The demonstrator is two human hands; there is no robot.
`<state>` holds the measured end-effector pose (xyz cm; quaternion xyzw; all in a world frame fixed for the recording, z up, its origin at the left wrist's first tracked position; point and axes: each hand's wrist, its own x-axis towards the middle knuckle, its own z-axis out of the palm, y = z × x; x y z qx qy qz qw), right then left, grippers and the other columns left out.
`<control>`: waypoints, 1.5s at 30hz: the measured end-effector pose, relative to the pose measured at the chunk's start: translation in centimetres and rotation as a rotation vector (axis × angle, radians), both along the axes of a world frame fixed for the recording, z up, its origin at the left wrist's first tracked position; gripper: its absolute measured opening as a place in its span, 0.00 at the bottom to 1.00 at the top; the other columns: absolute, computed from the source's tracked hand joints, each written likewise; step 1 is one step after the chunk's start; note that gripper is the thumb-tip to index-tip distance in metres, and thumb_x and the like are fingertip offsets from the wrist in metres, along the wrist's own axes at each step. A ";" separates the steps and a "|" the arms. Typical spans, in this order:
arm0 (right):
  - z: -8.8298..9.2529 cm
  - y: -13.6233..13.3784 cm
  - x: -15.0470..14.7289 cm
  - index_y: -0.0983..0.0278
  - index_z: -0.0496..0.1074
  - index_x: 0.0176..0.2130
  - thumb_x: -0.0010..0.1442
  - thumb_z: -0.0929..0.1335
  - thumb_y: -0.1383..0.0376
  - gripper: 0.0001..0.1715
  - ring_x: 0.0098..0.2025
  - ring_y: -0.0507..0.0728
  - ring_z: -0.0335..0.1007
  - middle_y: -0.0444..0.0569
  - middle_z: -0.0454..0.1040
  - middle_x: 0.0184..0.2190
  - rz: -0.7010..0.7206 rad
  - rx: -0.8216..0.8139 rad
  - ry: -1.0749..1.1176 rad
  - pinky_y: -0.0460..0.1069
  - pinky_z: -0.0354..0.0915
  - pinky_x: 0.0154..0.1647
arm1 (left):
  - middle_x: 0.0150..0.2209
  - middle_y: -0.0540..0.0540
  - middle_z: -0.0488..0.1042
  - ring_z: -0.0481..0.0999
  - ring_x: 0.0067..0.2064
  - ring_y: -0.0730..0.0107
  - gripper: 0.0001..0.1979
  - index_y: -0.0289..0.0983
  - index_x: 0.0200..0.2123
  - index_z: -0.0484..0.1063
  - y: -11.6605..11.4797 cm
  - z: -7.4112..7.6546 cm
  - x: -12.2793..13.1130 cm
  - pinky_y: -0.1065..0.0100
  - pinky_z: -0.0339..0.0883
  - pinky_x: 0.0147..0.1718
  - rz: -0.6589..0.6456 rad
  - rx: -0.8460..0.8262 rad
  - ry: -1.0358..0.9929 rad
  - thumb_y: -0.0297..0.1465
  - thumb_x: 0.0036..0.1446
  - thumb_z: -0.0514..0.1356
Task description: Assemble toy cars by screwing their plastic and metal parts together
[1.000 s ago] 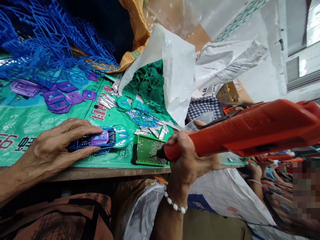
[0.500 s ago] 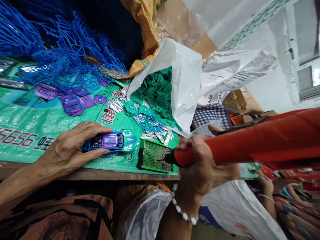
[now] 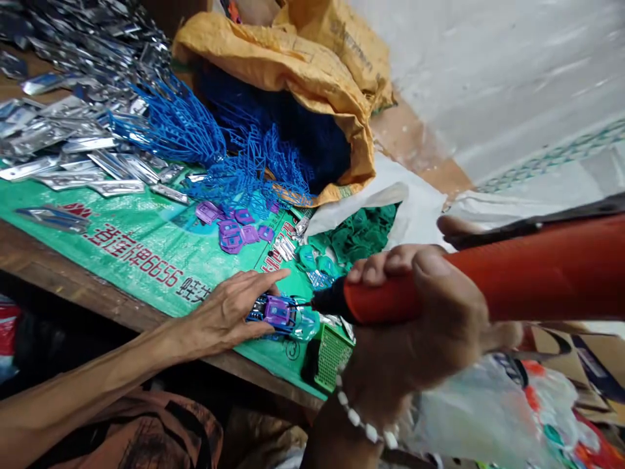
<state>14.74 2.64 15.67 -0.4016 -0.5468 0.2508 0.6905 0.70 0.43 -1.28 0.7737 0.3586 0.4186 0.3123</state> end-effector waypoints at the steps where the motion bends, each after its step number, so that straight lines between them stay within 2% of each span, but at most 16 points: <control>1: -0.2 0.3 -0.7 0.60 0.74 0.34 0.53 0.72 0.67 0.06 0.18 0.50 0.65 0.36 0.68 0.20 0.016 0.014 0.040 0.48 0.66 0.18 | 0.54 0.48 0.76 0.74 0.56 0.61 0.42 0.48 0.73 0.47 0.0 -0.2 0.0 0.57 0.66 0.58 -0.007 -0.018 -0.015 0.35 0.64 0.66; 4: -0.7 1.0 -1.9 0.61 0.76 0.43 0.52 0.72 0.71 0.16 0.17 0.51 0.65 0.36 0.71 0.20 0.048 0.057 0.065 0.49 0.66 0.17 | 0.56 0.47 0.74 0.74 0.57 0.60 0.44 0.49 0.74 0.43 -0.2 -0.7 0.1 0.57 0.66 0.59 -0.033 -0.052 -0.047 0.37 0.64 0.66; 8: -1.2 1.1 -2.0 0.61 0.76 0.44 0.54 0.71 0.72 0.17 0.18 0.51 0.67 0.37 0.72 0.21 0.061 0.058 0.038 0.50 0.67 0.19 | 0.63 0.42 0.69 0.71 0.61 0.56 0.42 0.48 0.75 0.43 -0.5 -0.8 0.2 0.55 0.62 0.63 -0.007 -0.042 -0.092 0.40 0.66 0.64; 15: -1.1 1.2 -1.8 0.62 0.72 0.46 0.50 0.71 0.72 0.21 0.17 0.51 0.65 0.35 0.72 0.20 0.065 0.004 0.078 0.48 0.66 0.18 | 0.57 0.42 0.71 0.74 0.53 0.57 0.40 0.50 0.74 0.43 -0.5 0.3 0.2 0.55 0.67 0.56 -0.041 -0.041 -0.161 0.38 0.67 0.62; 19: -1.1 1.2 -2.1 0.62 0.71 0.45 0.48 0.71 0.71 0.22 0.16 0.51 0.65 0.34 0.71 0.19 0.039 -0.006 0.075 0.49 0.65 0.18 | 0.54 0.42 0.72 0.74 0.53 0.57 0.42 0.49 0.74 0.42 -0.2 0.0 0.3 0.55 0.68 0.55 -0.049 -0.061 -0.167 0.39 0.65 0.64; 25: -1.6 1.1 -1.9 0.60 0.70 0.49 0.45 0.72 0.70 0.29 0.16 0.51 0.64 0.34 0.72 0.20 0.058 -0.089 0.115 0.49 0.64 0.18 | 0.54 0.43 0.73 0.74 0.54 0.56 0.44 0.51 0.74 0.42 -0.2 -0.4 0.3 0.54 0.67 0.56 -0.050 -0.088 -0.144 0.41 0.64 0.65; 33: -1.7 0.8 -1.8 0.61 0.70 0.46 0.47 0.73 0.71 0.25 0.16 0.51 0.63 0.35 0.72 0.20 0.087 -0.066 0.081 0.49 0.64 0.19 | 0.52 0.44 0.73 0.74 0.53 0.55 0.44 0.49 0.74 0.43 -0.2 0.0 0.3 0.54 0.67 0.54 -0.046 -0.090 -0.128 0.39 0.64 0.66; 37: -1.8 0.6 -1.7 0.59 0.68 0.46 0.48 0.74 0.69 0.25 0.17 0.52 0.67 0.35 0.72 0.21 0.158 -0.090 0.046 0.50 0.65 0.20 | 0.52 0.44 0.73 0.74 0.53 0.55 0.42 0.50 0.73 0.42 -0.2 0.3 0.3 0.55 0.68 0.53 -0.056 -0.075 -0.128 0.40 0.66 0.64; 42: -1.9 0.7 -1.4 0.58 0.68 0.42 0.51 0.74 0.69 0.19 0.17 0.51 0.66 0.35 0.71 0.22 0.263 -0.112 0.003 0.49 0.65 0.20 | 0.51 0.45 0.73 0.74 0.50 0.57 0.41 0.50 0.73 0.44 0.0 0.4 0.3 0.56 0.69 0.52 -0.065 -0.093 -0.130 0.40 0.65 0.64; 45: -2.1 0.7 -1.4 0.58 0.68 0.43 0.52 0.75 0.67 0.19 0.18 0.51 0.66 0.34 0.69 0.21 0.250 -0.110 -0.043 0.49 0.66 0.21 | 0.53 0.44 0.73 0.74 0.52 0.56 0.41 0.49 0.73 0.45 0.0 0.2 0.3 0.55 0.67 0.54 -0.068 -0.100 -0.143 0.40 0.65 0.64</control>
